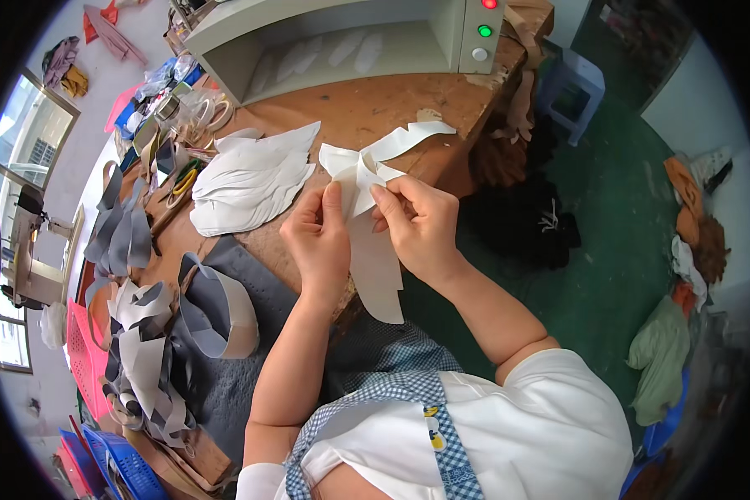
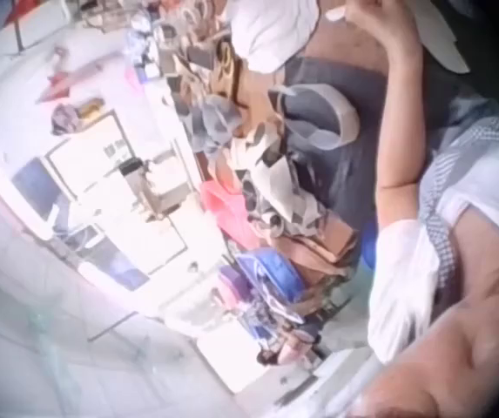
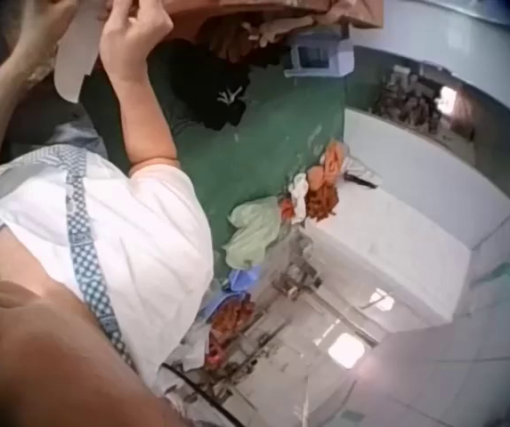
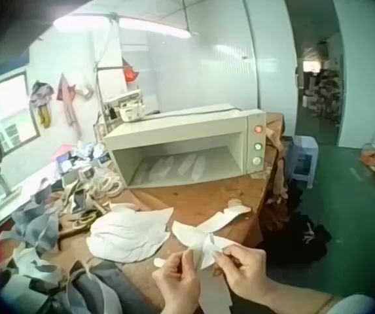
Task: Assembling and gluing various fabric components for shoe uppers at a workbench.
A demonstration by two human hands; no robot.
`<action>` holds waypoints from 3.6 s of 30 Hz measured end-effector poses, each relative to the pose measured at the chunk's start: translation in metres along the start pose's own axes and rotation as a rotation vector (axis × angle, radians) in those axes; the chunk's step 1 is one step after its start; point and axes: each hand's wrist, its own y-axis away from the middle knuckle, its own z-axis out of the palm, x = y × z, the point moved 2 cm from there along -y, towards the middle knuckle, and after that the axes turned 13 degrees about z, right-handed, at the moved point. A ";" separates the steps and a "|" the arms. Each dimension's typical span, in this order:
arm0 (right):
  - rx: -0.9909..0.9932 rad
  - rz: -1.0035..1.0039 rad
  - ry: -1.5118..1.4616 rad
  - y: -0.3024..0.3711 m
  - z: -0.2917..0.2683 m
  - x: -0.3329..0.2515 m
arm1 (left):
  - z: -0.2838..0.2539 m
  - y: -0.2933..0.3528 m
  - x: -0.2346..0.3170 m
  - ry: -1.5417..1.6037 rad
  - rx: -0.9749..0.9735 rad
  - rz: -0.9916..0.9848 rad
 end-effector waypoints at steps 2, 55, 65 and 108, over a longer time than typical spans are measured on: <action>0.064 -0.067 -0.006 0.001 0.001 0.001 | 0.002 -0.003 -0.003 0.052 0.052 0.014; -0.737 -0.309 0.068 -0.007 0.059 -0.059 | -0.101 0.026 0.052 -0.011 0.059 0.071; -0.178 0.093 -0.552 -0.011 0.016 -0.017 | -0.201 0.000 0.011 0.319 0.767 -0.064; -0.172 0.270 -0.265 -0.069 -0.042 0.020 | -0.020 -0.067 -0.121 -0.232 -0.045 -0.110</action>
